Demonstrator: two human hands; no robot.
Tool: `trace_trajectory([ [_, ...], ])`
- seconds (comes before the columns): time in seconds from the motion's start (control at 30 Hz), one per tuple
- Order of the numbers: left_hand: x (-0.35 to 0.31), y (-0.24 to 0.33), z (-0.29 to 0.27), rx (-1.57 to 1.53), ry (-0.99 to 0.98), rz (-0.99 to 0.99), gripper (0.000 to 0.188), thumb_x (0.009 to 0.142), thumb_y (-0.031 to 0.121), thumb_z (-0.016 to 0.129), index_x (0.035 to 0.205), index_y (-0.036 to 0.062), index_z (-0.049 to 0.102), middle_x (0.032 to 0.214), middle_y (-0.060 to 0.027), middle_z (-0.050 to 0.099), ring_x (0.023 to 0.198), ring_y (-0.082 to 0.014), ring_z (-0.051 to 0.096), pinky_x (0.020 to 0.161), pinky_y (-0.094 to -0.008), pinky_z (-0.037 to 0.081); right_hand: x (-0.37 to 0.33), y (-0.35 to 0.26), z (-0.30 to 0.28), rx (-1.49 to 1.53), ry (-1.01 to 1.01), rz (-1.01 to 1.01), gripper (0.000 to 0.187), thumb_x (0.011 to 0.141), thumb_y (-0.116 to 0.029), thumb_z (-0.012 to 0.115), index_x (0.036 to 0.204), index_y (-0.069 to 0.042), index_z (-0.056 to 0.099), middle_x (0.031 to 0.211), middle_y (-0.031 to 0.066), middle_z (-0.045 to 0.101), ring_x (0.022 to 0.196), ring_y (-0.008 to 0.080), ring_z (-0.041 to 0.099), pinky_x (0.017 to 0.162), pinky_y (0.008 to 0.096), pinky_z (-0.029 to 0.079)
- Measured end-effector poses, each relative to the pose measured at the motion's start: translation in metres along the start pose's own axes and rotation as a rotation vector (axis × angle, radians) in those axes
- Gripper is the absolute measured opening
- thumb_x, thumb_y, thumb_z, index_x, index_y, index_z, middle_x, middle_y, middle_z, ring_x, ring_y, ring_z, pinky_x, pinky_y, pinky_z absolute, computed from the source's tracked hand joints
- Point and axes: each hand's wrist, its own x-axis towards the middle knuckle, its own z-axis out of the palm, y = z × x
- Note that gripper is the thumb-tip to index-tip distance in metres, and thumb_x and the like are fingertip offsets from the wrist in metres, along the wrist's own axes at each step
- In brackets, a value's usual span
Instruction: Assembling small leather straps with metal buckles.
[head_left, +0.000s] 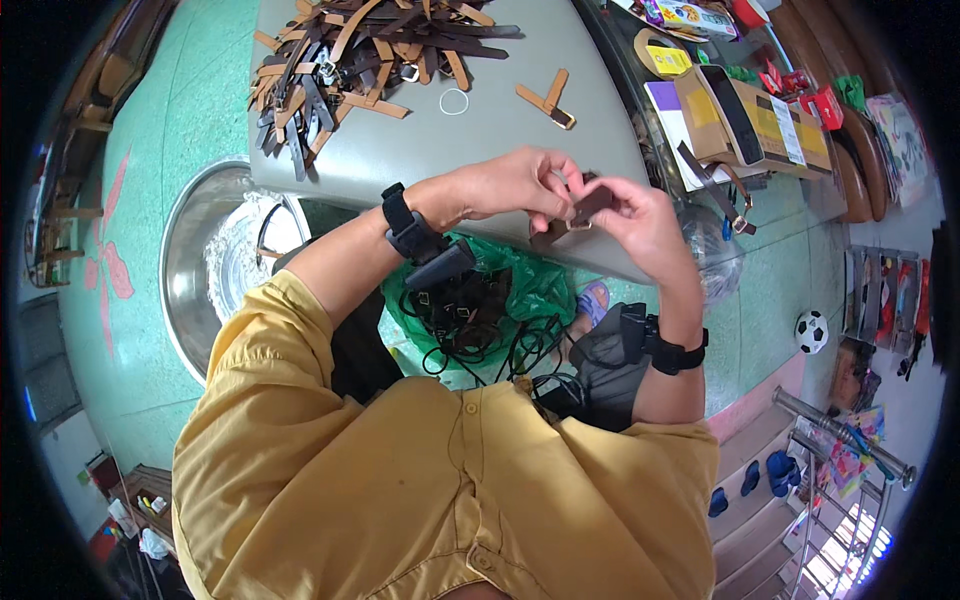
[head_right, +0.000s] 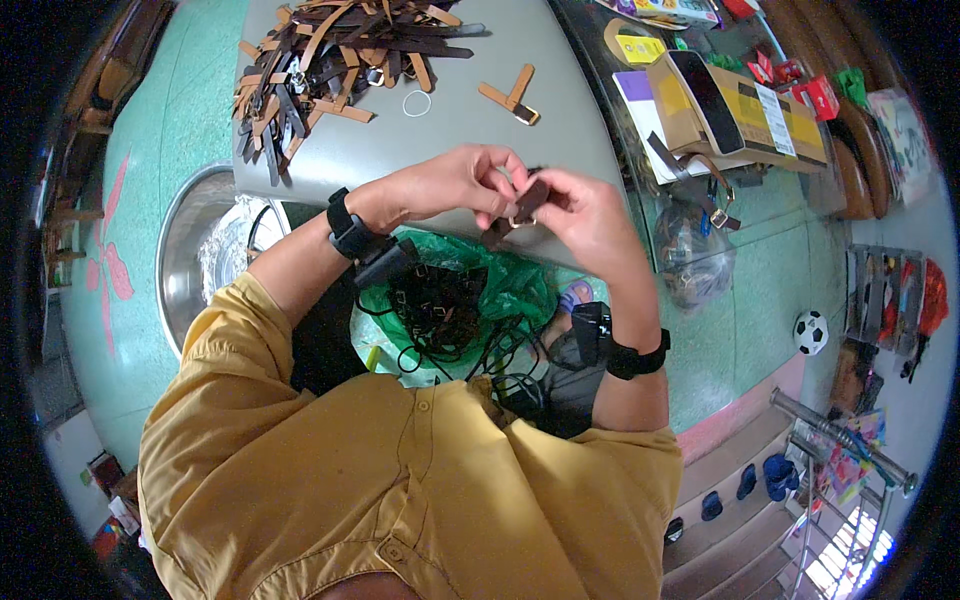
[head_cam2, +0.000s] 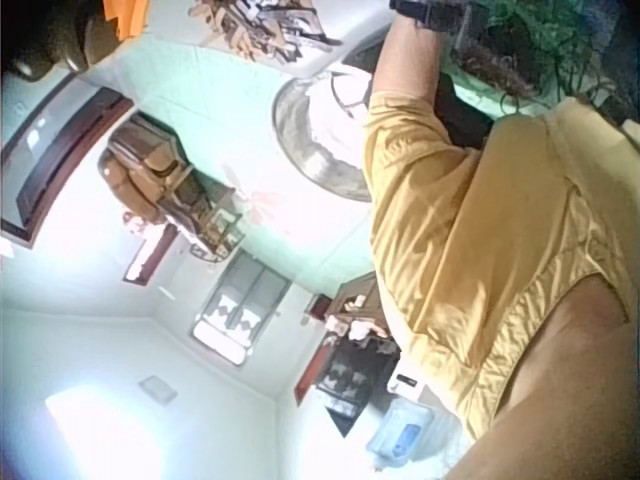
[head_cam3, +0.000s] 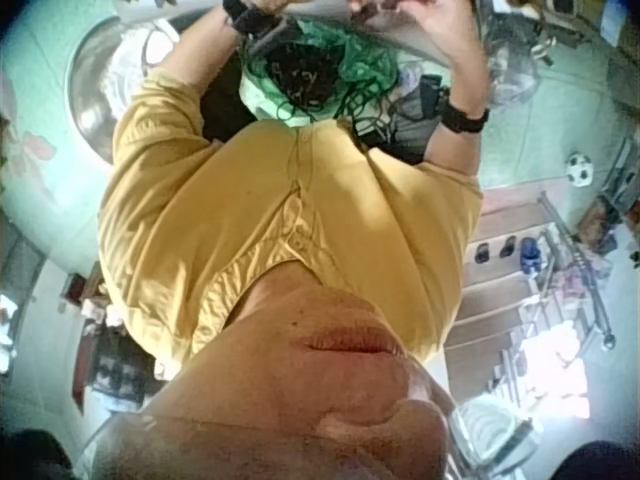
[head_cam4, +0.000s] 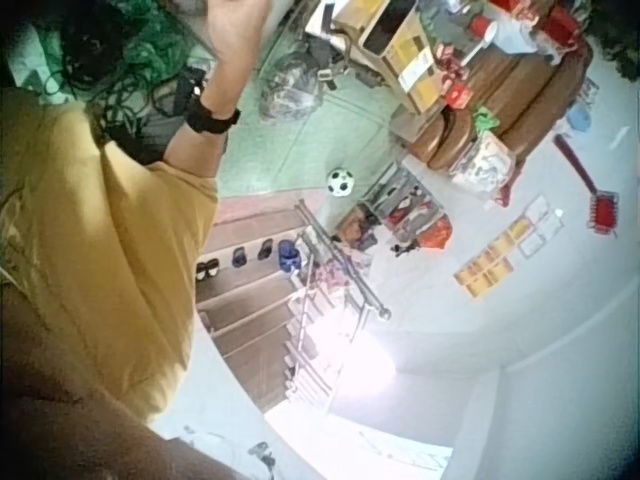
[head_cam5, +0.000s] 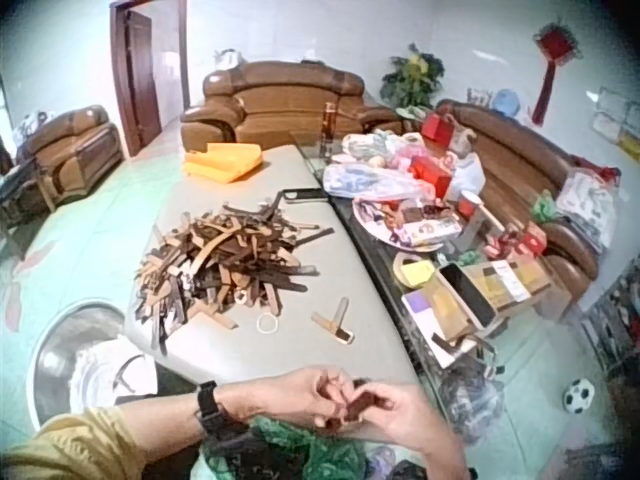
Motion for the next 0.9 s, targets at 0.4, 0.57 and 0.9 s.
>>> trace_trajectory([
  [0.4, 0.005, 0.012, 0.023, -0.101, 0.377, 0.179, 0.025, 0.08, 0.003, 0.056, 0.103, -0.0037, 0.059, 0.076, -0.0023, 0.058, 0.068, -0.0074, 0.057, 0.065, -0.0222, 0.052, 0.013, -0.008, 0.011, 0.541, 0.407, 0.075, 0.017, 0.089, -0.016, 0.056, 0.092, 0.001, 0.056, 0.067, 0.0059, 0.059, 0.053, 0.0107, 0.056, 0.052, 0.0225, 0.046],
  [0.57, 0.005, 0.013, 0.016, 0.03, 0.419, 0.306, 0.023, 0.083, 0.004, 0.056, 0.106, 0.0006, 0.056, 0.084, -0.0001, 0.058, 0.075, -0.0068, 0.057, 0.068, -0.0211, 0.049, 0.013, -0.019, 0.019, 0.703, 0.412, -0.002, 0.014, 0.089, -0.012, 0.053, 0.093, 0.001, 0.056, 0.07, 0.0081, 0.061, 0.062, 0.0149, 0.06, 0.061, 0.0268, 0.05],
  [0.9, 0.008, 0.013, 0.033, 0.15, 0.559, 0.445, 0.02, 0.08, -0.002, 0.055, 0.099, -0.0008, 0.051, 0.082, -0.0047, 0.057, 0.073, -0.0101, 0.057, 0.066, -0.0247, 0.048, 0.011, -0.023, 0.031, 0.426, 0.516, -0.11, 0.01, 0.086, -0.007, 0.058, 0.089, 0.002, 0.059, 0.076, 0.0049, 0.061, 0.069, 0.0104, 0.058, 0.068, 0.0227, 0.046],
])
